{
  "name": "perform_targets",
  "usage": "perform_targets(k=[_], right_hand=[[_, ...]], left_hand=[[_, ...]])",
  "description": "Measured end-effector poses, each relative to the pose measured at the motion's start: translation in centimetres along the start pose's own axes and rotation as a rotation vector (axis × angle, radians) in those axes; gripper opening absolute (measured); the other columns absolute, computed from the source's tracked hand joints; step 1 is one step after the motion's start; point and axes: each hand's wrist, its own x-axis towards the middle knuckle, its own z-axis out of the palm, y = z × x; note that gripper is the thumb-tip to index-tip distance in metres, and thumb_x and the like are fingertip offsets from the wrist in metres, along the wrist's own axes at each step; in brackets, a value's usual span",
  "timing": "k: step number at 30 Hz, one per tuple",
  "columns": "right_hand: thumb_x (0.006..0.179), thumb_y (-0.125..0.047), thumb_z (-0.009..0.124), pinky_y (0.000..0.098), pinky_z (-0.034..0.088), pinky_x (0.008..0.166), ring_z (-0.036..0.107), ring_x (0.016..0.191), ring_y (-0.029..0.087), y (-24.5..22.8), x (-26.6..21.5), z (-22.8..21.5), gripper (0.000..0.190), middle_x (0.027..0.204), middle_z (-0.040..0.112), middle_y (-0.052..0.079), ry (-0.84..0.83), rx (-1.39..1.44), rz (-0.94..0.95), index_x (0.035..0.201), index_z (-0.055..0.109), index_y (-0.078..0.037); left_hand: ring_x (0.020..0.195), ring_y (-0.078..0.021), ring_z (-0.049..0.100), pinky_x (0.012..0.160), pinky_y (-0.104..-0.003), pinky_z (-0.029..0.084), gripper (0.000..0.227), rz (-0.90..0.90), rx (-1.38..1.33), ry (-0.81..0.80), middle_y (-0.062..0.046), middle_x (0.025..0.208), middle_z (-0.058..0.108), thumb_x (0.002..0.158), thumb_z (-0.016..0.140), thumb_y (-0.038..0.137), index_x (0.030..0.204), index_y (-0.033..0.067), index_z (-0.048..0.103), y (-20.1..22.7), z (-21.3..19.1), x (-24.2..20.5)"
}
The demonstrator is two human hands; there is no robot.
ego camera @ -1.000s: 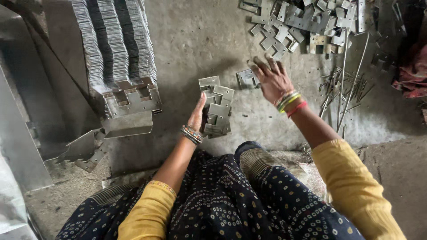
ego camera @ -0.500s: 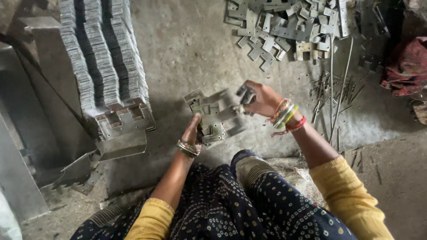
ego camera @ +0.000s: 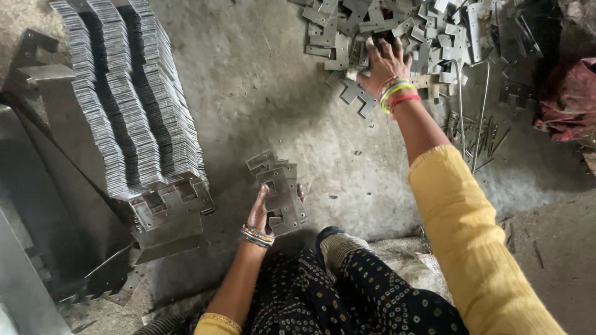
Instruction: The person sits on the floor and sorts a pile of small metal brackets, picking them up and stacking them into neat piles. The person occasionally uses a metal rod to move brackets around. The sorted brackets are stacked in organized columns.
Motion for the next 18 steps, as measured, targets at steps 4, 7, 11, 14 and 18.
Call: perform_targets(k=[4, 7, 11, 14, 18], right_hand=[[0.085, -0.045, 0.071, 0.0694, 0.026, 0.111, 0.025, 0.148, 0.04, -2.1, -4.6, 0.2, 0.08, 0.16, 0.034, 0.012, -0.013, -0.014, 0.011, 0.156, 0.04, -0.024], [0.09, -0.036, 0.066, 0.0665, 0.039, 0.106, 0.034, 0.146, 0.039, -3.1, -9.3, 1.0, 0.066, 0.16, 0.039, 0.01, -0.041, 0.027, 0.004, 0.152, 0.047, -0.026], [0.085, -0.034, 0.068, 0.0616, 0.046, 0.102, 0.042, 0.137, 0.043, -5.8, -14.7, 3.1, 0.066, 0.151, 0.045, 0.012, 0.012, 0.018, -0.063, 0.148, 0.05, -0.022], [0.084, -0.033, 0.07, 0.0562, 0.047, 0.104, 0.043, 0.136, 0.044, -7.4, -17.6, 4.2, 0.062, 0.147, 0.049, 0.013, 0.106, -0.008, -0.227, 0.142, 0.056, -0.02], [0.09, -0.023, 0.067, 0.0457, 0.052, 0.105, 0.06, 0.124, 0.034, -5.0, -19.2, 2.2, 0.051, 0.138, 0.062, 0.01, 0.076, 0.22, -0.161, 0.141, 0.062, -0.021]], left_hand=[[0.103, -0.0321, 0.072, 0.089, -0.049, 0.061, 0.071, 0.105, 0.069, -0.083, -0.021, 0.122, 0.07, 0.096, 0.063, 0.054, 0.14, -0.0013, 0.055, 0.3, 0.0, 1.0], [0.104, -0.0315, 0.072, 0.091, -0.048, 0.061, 0.071, 0.084, 0.041, -0.083, -0.021, 0.123, 0.07, 0.096, 0.061, 0.054, 0.14, -0.0009, 0.054, 0.0, 0.7, 1.2], [0.103, -0.032, 0.073, 0.09, -0.048, 0.061, 0.072, 0.031, -0.014, -0.138, -0.021, 0.121, 0.07, 0.096, 0.061, 0.054, 0.139, -0.0029, 0.054, -1.0, -0.2, 1.0], [0.106, -0.0282, 0.07, 0.092, -0.044, 0.059, 0.069, 0.086, 0.069, -0.025, -0.017, 0.124, 0.068, 0.097, 0.064, 0.051, 0.142, -0.0007, 0.054, -2.3, -3.2, 1.9], [0.124, -0.0177, 0.062, 0.103, -0.035, 0.051, 0.068, 0.367, 0.351, 0.202, -0.009, 0.144, 0.06, 0.101, 0.069, 0.046, 0.149, 0.0013, 0.051, -3.6, -7.9, 4.0]])
